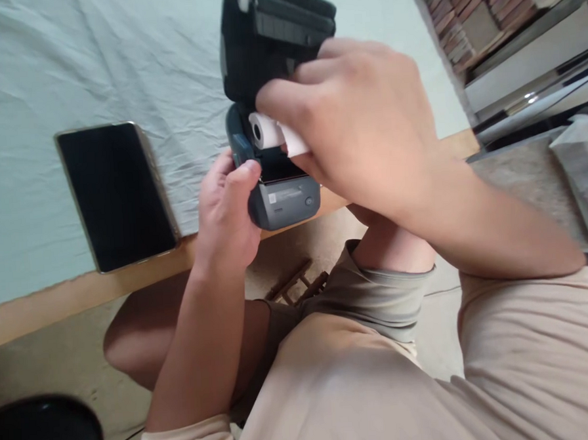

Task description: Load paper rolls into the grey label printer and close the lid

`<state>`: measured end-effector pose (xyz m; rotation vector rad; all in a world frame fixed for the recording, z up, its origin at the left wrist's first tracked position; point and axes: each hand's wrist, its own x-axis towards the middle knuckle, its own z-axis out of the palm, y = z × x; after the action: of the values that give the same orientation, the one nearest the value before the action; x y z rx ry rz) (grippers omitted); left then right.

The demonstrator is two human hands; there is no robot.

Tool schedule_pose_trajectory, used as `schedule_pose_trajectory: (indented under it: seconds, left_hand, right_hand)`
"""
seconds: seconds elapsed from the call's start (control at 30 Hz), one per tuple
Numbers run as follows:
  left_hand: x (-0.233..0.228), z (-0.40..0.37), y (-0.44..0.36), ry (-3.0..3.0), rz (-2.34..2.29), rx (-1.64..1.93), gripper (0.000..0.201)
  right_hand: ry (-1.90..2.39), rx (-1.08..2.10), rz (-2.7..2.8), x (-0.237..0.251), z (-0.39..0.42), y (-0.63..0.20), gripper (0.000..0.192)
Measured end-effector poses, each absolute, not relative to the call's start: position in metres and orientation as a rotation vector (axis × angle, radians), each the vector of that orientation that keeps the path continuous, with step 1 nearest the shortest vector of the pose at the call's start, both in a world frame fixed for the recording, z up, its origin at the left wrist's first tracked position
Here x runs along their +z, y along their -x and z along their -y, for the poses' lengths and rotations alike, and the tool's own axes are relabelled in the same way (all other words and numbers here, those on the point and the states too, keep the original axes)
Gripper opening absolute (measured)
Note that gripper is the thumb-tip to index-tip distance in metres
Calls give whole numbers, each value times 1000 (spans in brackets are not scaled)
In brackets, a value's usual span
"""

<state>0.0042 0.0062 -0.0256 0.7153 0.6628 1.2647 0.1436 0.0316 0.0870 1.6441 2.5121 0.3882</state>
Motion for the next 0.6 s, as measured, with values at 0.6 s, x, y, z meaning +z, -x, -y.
schedule_pose_trajectory:
  seconds: [0.6]
  left_hand:
    - [-13, -2, 4, -563, -624, 1223, 21]
  right_hand:
    - [-1162, -78, -3426, 60, -16, -174, 17]
